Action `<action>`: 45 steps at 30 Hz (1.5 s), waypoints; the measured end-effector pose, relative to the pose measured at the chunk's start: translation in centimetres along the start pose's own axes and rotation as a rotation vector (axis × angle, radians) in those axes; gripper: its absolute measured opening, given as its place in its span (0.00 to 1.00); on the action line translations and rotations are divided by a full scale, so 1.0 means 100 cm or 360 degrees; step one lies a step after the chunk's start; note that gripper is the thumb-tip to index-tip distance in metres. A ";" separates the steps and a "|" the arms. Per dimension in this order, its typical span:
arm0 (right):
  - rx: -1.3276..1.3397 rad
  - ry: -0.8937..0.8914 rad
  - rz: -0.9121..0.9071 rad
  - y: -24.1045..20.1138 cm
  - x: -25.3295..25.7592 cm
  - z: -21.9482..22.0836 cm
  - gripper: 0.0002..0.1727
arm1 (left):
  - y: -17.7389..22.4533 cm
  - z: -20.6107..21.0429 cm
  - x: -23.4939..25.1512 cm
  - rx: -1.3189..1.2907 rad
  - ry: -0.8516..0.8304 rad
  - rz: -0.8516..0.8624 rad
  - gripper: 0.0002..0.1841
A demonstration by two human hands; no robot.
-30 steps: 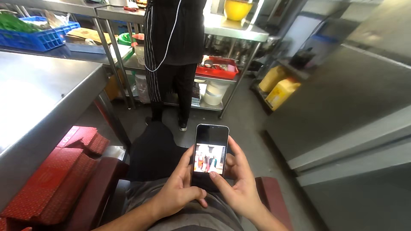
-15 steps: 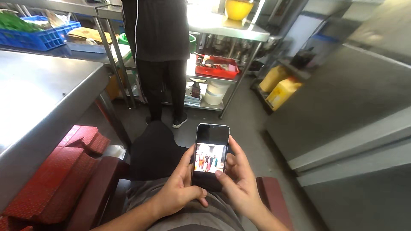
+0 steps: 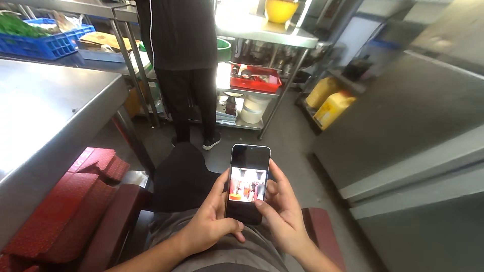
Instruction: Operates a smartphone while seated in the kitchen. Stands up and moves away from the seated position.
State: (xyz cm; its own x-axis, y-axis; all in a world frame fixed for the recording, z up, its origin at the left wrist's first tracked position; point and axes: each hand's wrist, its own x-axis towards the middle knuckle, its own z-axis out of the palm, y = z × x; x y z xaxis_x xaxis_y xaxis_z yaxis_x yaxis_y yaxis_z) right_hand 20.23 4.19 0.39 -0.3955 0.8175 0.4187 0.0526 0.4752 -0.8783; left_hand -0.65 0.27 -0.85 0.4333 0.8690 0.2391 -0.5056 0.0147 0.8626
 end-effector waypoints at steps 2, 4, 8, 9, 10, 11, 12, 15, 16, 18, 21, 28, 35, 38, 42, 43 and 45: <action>0.0042 -0.0022 -0.0017 0.001 0.000 -0.001 0.45 | 0.000 0.000 0.000 -0.0007 -0.0006 0.0006 0.54; 0.0046 -0.0034 -0.0024 0.001 0.001 -0.002 0.45 | 0.000 0.000 0.000 -0.0008 -0.0013 0.0012 0.54; 0.0009 -0.0001 -0.0011 -0.001 0.000 0.001 0.47 | 0.000 0.000 -0.001 -0.0005 -0.0004 0.0000 0.54; -0.0009 0.0015 0.0001 -0.002 0.000 0.002 0.48 | 0.000 0.000 -0.001 -0.0007 -0.0001 0.0002 0.54; -0.0028 0.0030 0.0008 -0.003 0.001 0.003 0.49 | 0.000 0.000 -0.001 -0.0009 -0.0006 0.0007 0.54; -0.0044 0.0039 0.0015 -0.003 0.001 0.003 0.49 | 0.000 0.000 -0.001 -0.0009 -0.0010 0.0011 0.54; -0.0059 0.0045 0.0021 -0.003 0.001 0.003 0.49 | -0.001 0.000 -0.001 -0.0009 -0.0012 0.0011 0.54; -0.0075 0.0032 0.0022 -0.002 0.000 0.001 0.48 | -0.001 0.000 -0.001 -0.0018 -0.0011 0.0011 0.54; -0.0053 0.0020 0.0016 -0.001 0.000 0.001 0.47 | -0.001 0.000 -0.001 -0.0015 -0.0012 0.0015 0.54; -0.0008 -0.0003 0.0001 0.000 0.000 -0.001 0.47 | -0.001 0.001 -0.001 -0.0004 -0.0011 0.0021 0.54; -0.0002 -0.0014 -0.0015 0.001 0.000 -0.001 0.46 | -0.001 0.001 -0.001 0.0000 -0.0005 0.0021 0.54; -0.0015 -0.0014 -0.0015 0.001 0.000 -0.001 0.47 | -0.001 0.001 -0.001 -0.0012 -0.0004 0.0004 0.55; -0.0022 -0.0015 -0.0018 0.001 -0.001 -0.001 0.47 | -0.001 0.001 -0.001 -0.0008 0.0010 0.0010 0.54; -0.0015 -0.0018 -0.0020 0.001 0.000 -0.001 0.47 | -0.001 0.000 -0.001 -0.0008 0.0007 0.0007 0.54; -0.0042 0.0013 0.0002 -0.001 0.000 0.001 0.50 | -0.001 0.000 -0.001 -0.0008 0.0001 0.0011 0.54; -0.0046 0.0023 0.0002 -0.002 0.000 0.002 0.51 | -0.001 0.001 -0.001 -0.0007 0.0005 0.0008 0.54; -0.0048 0.0048 -0.0008 -0.002 0.000 0.003 0.52 | -0.001 0.001 -0.001 -0.0002 0.0015 0.0001 0.54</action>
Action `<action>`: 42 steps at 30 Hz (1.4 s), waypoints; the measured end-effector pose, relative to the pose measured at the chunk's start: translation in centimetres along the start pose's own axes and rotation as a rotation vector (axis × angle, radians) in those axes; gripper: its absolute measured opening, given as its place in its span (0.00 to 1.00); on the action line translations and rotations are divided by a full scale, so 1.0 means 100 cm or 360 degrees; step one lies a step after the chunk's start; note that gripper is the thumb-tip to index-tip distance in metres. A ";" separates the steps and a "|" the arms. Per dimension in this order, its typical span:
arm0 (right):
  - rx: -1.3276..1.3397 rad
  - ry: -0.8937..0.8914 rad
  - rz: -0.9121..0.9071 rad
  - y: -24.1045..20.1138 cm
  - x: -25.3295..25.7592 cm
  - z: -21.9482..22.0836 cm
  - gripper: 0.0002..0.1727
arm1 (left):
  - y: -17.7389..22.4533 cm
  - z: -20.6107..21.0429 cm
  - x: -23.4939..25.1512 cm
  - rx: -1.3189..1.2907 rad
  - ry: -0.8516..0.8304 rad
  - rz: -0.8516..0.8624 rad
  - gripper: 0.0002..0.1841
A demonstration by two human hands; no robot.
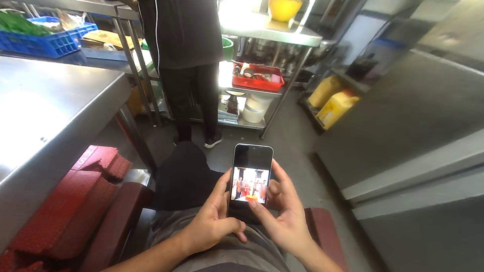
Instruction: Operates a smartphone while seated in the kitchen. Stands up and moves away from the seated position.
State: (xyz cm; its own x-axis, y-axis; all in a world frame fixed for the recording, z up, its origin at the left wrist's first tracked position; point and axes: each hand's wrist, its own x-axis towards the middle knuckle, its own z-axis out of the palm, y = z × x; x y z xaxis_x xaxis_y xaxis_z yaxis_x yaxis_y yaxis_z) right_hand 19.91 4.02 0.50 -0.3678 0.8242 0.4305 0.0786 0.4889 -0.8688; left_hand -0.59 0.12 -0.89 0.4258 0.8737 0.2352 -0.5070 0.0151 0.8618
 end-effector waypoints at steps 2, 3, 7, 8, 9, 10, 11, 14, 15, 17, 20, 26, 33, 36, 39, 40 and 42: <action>-0.0020 -0.0007 0.0003 0.001 0.000 -0.001 0.51 | 0.000 0.000 0.000 0.0007 0.0000 -0.0002 0.54; -0.0026 -0.0020 0.0011 0.001 -0.001 -0.002 0.50 | 0.000 0.000 0.000 0.0007 -0.0006 -0.0003 0.54; 0.0031 -0.0077 0.0007 0.003 -0.001 -0.005 0.47 | 0.001 0.000 0.000 0.0002 -0.0005 -0.0011 0.54; 0.0035 -0.0080 0.0001 0.003 0.000 -0.005 0.47 | 0.001 0.000 0.001 -0.0001 -0.0007 -0.0013 0.54; 0.0032 -0.0079 -0.0003 0.003 0.000 -0.005 0.47 | 0.002 0.000 0.001 -0.0003 -0.0008 -0.0015 0.54; 0.0028 -0.0078 -0.0008 0.003 0.000 -0.005 0.47 | 0.002 0.000 0.001 -0.0003 -0.0008 -0.0015 0.54; 0.0025 -0.0081 -0.0010 0.002 0.000 -0.005 0.47 | 0.002 0.000 0.001 -0.0002 -0.0010 -0.0013 0.54; 0.0035 -0.0087 0.0001 0.002 0.000 -0.006 0.48 | 0.002 0.000 0.001 -0.0006 -0.0008 -0.0010 0.54; 0.0041 -0.0086 0.0004 0.002 0.000 -0.005 0.48 | 0.002 0.000 0.001 -0.0005 -0.0008 -0.0010 0.54; 0.0032 -0.0077 0.0009 0.002 -0.001 -0.005 0.49 | 0.002 0.000 0.001 -0.0006 -0.0010 -0.0009 0.54; 0.0018 -0.0064 0.0027 0.001 -0.001 -0.004 0.50 | 0.002 0.000 0.001 -0.0008 -0.0014 -0.0007 0.54; -0.0010 -0.0019 -0.0049 0.001 -0.001 -0.001 0.57 | 0.002 0.000 0.001 -0.0005 -0.0019 -0.0006 0.54; -0.0083 -0.0029 -0.0099 0.001 0.001 -0.001 0.58 | 0.000 0.000 0.001 -0.0001 -0.0015 0.0000 0.54; -0.0080 -0.0044 -0.0099 0.001 0.001 -0.001 0.58 | 0.000 0.000 0.001 -0.0008 -0.0026 -0.0005 0.54; -0.0085 -0.0041 -0.0116 0.002 0.001 0.000 0.59 | 0.000 0.000 0.001 -0.0006 -0.0025 -0.0009 0.54; -0.0088 -0.0039 -0.0119 0.002 0.001 0.000 0.59 | 0.000 0.000 0.000 -0.0004 -0.0021 -0.0012 0.54; -0.0092 -0.0035 -0.0125 0.003 0.001 0.000 0.59 | 0.000 0.000 0.000 -0.0005 -0.0019 -0.0007 0.54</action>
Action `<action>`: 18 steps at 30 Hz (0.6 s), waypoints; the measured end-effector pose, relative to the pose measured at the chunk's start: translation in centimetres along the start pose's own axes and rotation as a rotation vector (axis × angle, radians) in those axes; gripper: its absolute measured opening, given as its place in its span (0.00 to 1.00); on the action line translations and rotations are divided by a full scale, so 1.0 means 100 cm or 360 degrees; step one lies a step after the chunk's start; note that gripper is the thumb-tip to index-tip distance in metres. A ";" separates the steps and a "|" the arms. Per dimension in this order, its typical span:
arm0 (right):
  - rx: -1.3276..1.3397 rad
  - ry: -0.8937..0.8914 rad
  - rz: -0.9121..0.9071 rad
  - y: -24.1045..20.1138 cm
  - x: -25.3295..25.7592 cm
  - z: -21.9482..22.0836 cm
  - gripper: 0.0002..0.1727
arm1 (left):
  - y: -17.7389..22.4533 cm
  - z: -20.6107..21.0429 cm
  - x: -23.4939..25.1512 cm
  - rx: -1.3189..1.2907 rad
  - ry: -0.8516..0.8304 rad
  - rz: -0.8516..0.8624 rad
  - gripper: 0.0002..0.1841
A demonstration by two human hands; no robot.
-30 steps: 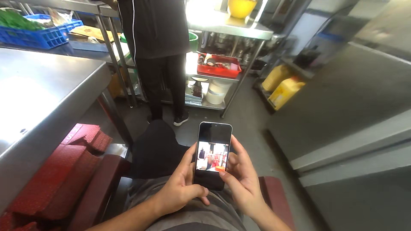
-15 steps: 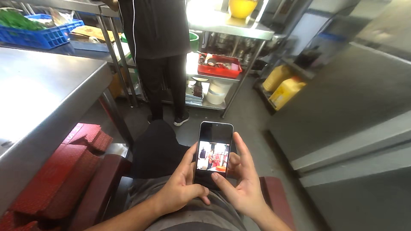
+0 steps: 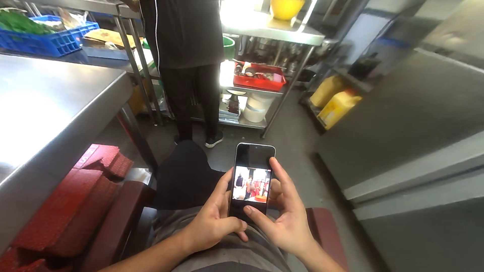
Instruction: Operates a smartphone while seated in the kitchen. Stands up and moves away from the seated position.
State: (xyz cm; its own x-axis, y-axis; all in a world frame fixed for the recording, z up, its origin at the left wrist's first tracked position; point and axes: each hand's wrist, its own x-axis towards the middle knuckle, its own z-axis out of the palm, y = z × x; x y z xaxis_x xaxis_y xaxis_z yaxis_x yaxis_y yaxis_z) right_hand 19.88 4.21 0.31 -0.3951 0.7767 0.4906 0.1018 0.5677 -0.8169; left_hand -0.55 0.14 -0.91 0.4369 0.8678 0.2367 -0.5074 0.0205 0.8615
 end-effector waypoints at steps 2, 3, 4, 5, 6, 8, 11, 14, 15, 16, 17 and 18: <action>-0.0005 0.0001 0.0003 0.000 0.000 0.000 0.59 | 0.000 0.000 0.000 -0.0005 -0.0004 0.0007 0.54; -0.0013 0.0002 0.0001 0.000 0.000 0.000 0.59 | 0.000 0.000 0.000 -0.0005 -0.0006 0.0009 0.54; -0.0020 0.0002 0.0001 0.000 0.000 0.000 0.59 | 0.000 0.000 0.000 -0.0004 -0.0008 0.0010 0.54; -0.0023 0.0001 0.0004 0.000 0.000 0.000 0.59 | 0.000 0.000 0.000 -0.0003 -0.0007 0.0010 0.54; -0.0024 -0.0001 0.0009 0.000 0.000 0.000 0.59 | 0.000 0.000 0.000 -0.0003 -0.0006 0.0007 0.54; -0.0021 -0.0004 0.0011 0.000 0.000 -0.001 0.59 | 0.000 0.000 0.000 0.0000 -0.0003 0.0002 0.54; -0.0021 -0.0009 0.0005 0.000 0.000 0.000 0.59 | 0.000 0.000 0.000 0.0002 -0.0006 0.0005 0.54; -0.0038 -0.0010 0.0002 0.000 0.000 -0.001 0.58 | 0.000 0.000 0.000 0.0000 -0.0010 0.0006 0.54; -0.0035 -0.0012 -0.0005 0.000 0.000 -0.001 0.58 | 0.000 0.000 0.000 -0.0001 -0.0008 0.0006 0.54; -0.0033 -0.0011 -0.0011 0.000 0.000 -0.001 0.58 | 0.000 0.000 0.000 -0.0002 -0.0006 0.0008 0.54; -0.0027 -0.0010 -0.0016 0.001 0.000 0.000 0.58 | 0.000 0.000 0.000 -0.0004 -0.0004 0.0010 0.54; -0.0020 -0.0007 -0.0020 0.000 0.001 0.000 0.57 | -0.001 0.000 0.000 -0.0005 -0.0005 0.0012 0.54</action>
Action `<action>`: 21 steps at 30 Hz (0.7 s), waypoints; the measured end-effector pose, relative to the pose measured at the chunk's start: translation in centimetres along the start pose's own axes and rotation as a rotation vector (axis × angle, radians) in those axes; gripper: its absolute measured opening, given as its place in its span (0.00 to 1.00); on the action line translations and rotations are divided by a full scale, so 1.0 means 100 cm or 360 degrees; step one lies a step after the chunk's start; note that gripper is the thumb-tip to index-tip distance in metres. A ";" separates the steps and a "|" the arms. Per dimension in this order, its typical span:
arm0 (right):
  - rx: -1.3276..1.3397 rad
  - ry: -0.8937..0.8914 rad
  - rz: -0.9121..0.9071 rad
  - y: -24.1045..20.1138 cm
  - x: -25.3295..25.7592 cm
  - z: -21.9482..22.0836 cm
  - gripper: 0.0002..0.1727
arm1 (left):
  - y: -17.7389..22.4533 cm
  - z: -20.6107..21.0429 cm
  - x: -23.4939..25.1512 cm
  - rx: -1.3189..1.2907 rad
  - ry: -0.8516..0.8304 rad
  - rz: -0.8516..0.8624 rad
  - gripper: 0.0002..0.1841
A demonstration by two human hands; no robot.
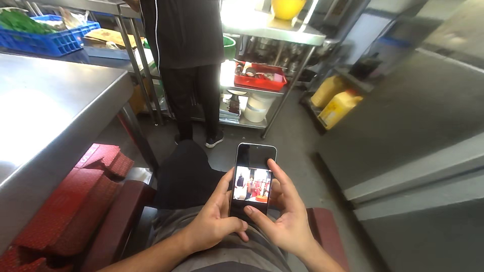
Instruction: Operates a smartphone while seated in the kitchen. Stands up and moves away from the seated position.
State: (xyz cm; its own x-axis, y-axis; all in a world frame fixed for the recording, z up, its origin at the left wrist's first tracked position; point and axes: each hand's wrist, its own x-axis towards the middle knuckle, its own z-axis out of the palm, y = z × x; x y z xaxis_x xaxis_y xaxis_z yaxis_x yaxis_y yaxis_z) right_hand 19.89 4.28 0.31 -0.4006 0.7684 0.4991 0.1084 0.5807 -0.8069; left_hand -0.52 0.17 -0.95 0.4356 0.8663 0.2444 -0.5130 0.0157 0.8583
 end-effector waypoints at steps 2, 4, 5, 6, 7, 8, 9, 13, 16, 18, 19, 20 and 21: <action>0.0010 -0.0001 0.0002 -0.001 0.000 0.000 0.56 | 0.000 0.000 0.000 0.0011 0.0000 0.0006 0.53; 0.0015 0.0005 0.0016 -0.001 0.000 0.000 0.53 | 0.000 0.001 0.000 0.0015 0.0006 0.0007 0.53; 0.0012 0.0008 0.0020 -0.002 0.000 0.000 0.51 | 0.000 0.001 0.000 0.0014 0.0006 0.0006 0.53; 0.0008 0.0006 0.0023 -0.002 0.000 0.000 0.48 | 0.000 0.000 0.000 0.0015 0.0003 0.0007 0.53; 0.0006 0.0009 0.0016 -0.003 0.000 0.000 0.44 | 0.000 0.000 0.000 0.0015 -0.0002 0.0006 0.53; 0.0006 0.0013 -0.0001 -0.003 0.000 0.000 0.41 | 0.001 0.000 0.000 0.0021 -0.0003 0.0008 0.53; -0.0005 0.0021 -0.0022 -0.003 0.000 0.000 0.37 | 0.001 0.000 0.000 0.0030 0.0001 0.0007 0.53; -0.0116 0.0052 -0.0060 -0.001 0.001 0.001 0.28 | 0.003 0.002 -0.001 0.0118 0.0010 -0.0034 0.55; -0.0182 0.0009 -0.0057 -0.002 0.001 0.000 0.40 | 0.002 0.002 -0.001 0.0131 -0.0001 -0.0016 0.55; -0.0180 -0.0032 -0.0018 -0.002 0.001 -0.002 0.52 | 0.002 0.002 -0.001 0.0131 0.0012 -0.0016 0.55; -0.0173 -0.0036 0.0003 -0.003 0.001 -0.002 0.56 | 0.001 0.002 -0.001 0.0126 0.0010 -0.0014 0.55; -0.0162 -0.0043 0.0018 -0.003 0.001 -0.003 0.58 | 0.001 0.002 -0.001 0.0117 0.0000 -0.0009 0.55; -0.0145 -0.0054 0.0023 -0.004 0.001 -0.004 0.60 | 0.001 0.002 -0.001 0.0101 -0.0009 -0.0008 0.55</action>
State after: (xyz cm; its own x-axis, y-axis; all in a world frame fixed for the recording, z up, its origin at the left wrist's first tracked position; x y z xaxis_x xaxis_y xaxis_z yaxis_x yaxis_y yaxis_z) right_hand 20.13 4.26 0.77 -0.4289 0.7682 0.4753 0.1963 0.5928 -0.7810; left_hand -0.48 0.04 -0.76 0.4424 0.8635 0.2423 -0.4626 -0.0117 0.8865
